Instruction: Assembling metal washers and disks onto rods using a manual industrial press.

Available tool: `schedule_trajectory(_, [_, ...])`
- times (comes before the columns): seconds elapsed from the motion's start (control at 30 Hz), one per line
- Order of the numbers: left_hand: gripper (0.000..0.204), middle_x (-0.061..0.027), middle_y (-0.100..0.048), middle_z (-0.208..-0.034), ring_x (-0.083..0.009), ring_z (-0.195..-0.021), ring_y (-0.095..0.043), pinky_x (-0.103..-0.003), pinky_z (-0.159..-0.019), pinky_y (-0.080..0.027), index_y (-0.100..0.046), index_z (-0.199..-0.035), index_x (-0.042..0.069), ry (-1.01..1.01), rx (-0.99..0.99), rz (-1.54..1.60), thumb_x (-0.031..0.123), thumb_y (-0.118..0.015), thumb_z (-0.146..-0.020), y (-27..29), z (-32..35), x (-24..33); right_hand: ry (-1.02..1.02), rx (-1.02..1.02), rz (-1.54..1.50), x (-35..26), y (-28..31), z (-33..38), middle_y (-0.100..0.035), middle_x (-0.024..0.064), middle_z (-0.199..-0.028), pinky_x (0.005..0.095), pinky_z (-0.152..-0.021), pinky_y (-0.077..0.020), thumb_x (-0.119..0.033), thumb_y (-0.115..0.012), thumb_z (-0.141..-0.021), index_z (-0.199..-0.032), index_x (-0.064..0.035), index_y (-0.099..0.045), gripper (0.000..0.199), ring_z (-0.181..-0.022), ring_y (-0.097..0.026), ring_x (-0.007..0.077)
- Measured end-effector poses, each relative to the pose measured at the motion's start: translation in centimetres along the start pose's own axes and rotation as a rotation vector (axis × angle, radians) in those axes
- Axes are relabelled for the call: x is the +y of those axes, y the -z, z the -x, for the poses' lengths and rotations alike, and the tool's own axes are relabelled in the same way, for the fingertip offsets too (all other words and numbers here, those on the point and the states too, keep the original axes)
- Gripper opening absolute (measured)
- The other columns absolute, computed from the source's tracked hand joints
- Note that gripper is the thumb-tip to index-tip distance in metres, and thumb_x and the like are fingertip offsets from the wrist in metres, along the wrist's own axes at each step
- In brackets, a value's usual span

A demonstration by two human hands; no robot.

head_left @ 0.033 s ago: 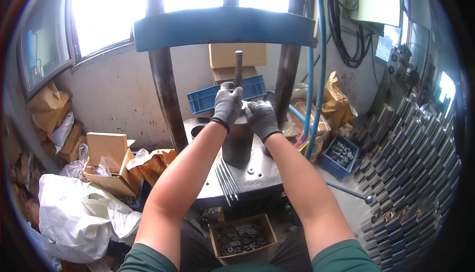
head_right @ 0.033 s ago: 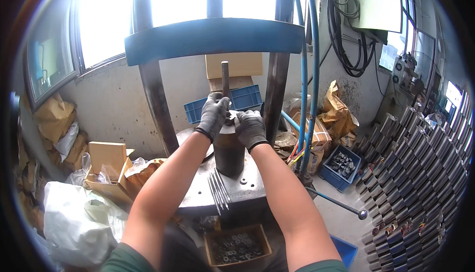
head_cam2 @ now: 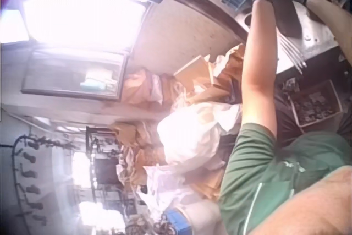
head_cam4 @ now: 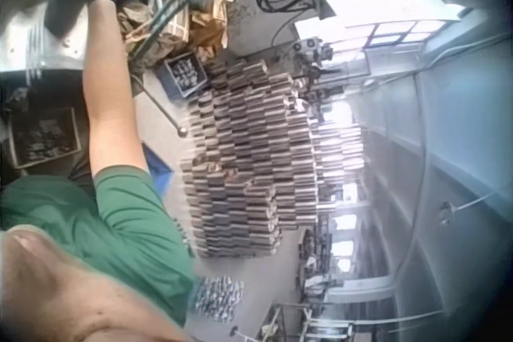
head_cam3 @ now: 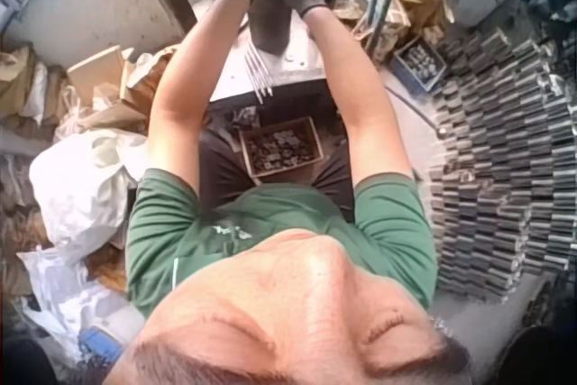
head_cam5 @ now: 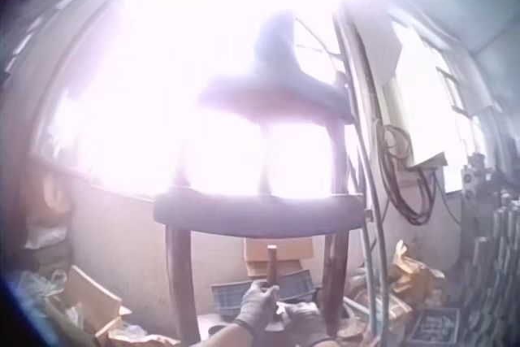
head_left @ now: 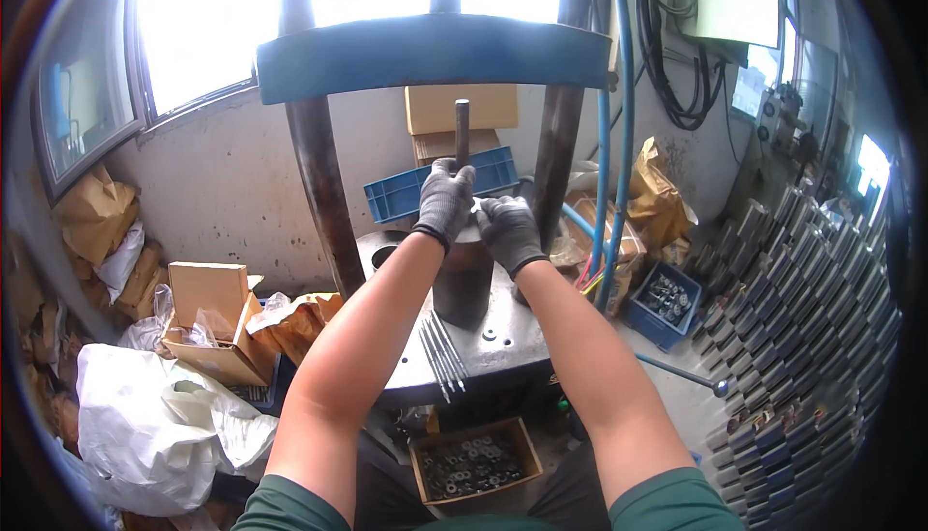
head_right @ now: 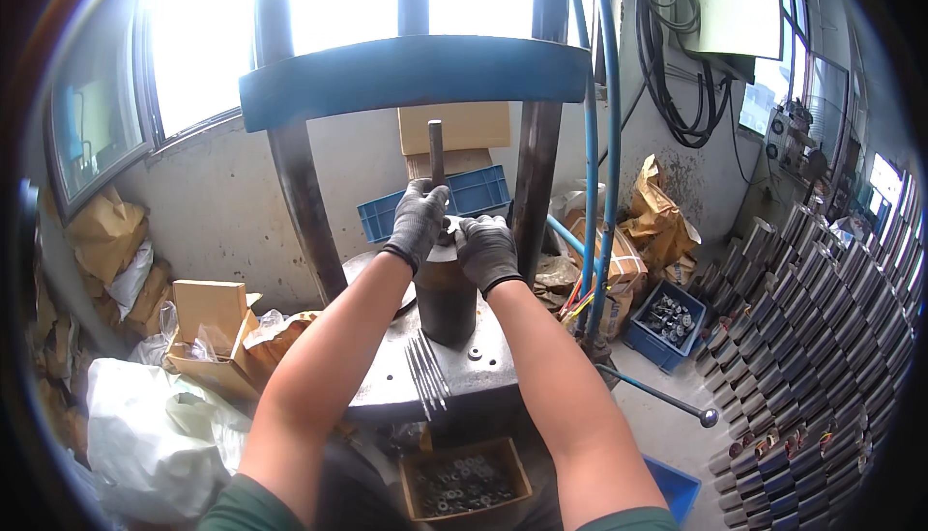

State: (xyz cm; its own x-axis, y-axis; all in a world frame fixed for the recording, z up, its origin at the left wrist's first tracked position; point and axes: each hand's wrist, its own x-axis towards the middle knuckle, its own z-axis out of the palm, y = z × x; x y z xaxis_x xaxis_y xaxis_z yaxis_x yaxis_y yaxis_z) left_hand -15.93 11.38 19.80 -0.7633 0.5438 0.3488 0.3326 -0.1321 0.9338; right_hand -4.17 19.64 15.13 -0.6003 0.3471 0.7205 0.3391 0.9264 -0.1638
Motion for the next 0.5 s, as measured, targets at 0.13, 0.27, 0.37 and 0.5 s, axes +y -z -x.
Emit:
schedule_trajectory(0.13, [0.043, -0.0117, -0.070, -0.097, -0.0229, -0.079, -0.070, -0.039, -0.070, -0.059, -0.062, -0.126, 0.004, 0.071, -0.007, -0.206, 0.035, -0.066, -0.098, -1.4, -0.5, 0.4, -0.059, -0.057, -0.022, 0.2, 0.7, 0.2, -0.073, 0.0142, -0.109, 0.0470, -0.100, -0.0498, -0.029, -0.062, -0.097, -0.111, -0.0121, -0.075, 0.026, -0.108, -0.063, 0.0369])
schedule_trajectory(0.27, [0.047, -0.0221, -0.074, -0.112, -0.0390, -0.110, -0.070, -0.048, -0.096, -0.053, -0.065, -0.126, 0.005, 0.062, 0.030, -0.476, 0.043, -0.061, -0.099, -2.0, 1.9, 1.2, -0.075, -0.083, 0.002, 0.5, 1.1, 0.1, -0.073, 0.0142, -0.110, 0.0464, -0.100, -0.0497, -0.029, -0.063, -0.097, -0.110, -0.0120, -0.076, 0.025, -0.109, -0.063, 0.0364])
schedule_trajectory(0.37, [0.035, -0.0161, -0.076, -0.097, -0.0319, -0.091, -0.073, -0.044, -0.084, -0.055, -0.066, -0.118, 0.005, -0.125, 0.147, -0.443, 0.037, -0.064, -0.103, -2.0, 2.5, 0.3, -0.073, -0.091, 0.020, 0.1, 1.2, -0.1, -0.073, 0.0139, -0.110, 0.0455, -0.101, -0.0495, -0.029, -0.063, -0.097, -0.107, -0.0101, -0.077, 0.026, -0.110, -0.063, 0.0361])
schedule_trajectory(0.5, [0.023, -0.0123, -0.071, -0.087, -0.0254, -0.077, -0.070, -0.038, -0.073, -0.055, -0.062, -0.112, 0.006, -0.269, 0.224, -0.315, 0.027, -0.064, -0.104, -2.4, 3.2, -0.5, -0.090, -0.108, 0.039, -0.3, 2.1, -0.1, -0.073, 0.0140, -0.110, 0.0460, -0.101, -0.0491, -0.030, -0.061, -0.098, -0.106, -0.0107, -0.078, 0.027, -0.110, -0.064, 0.0348])
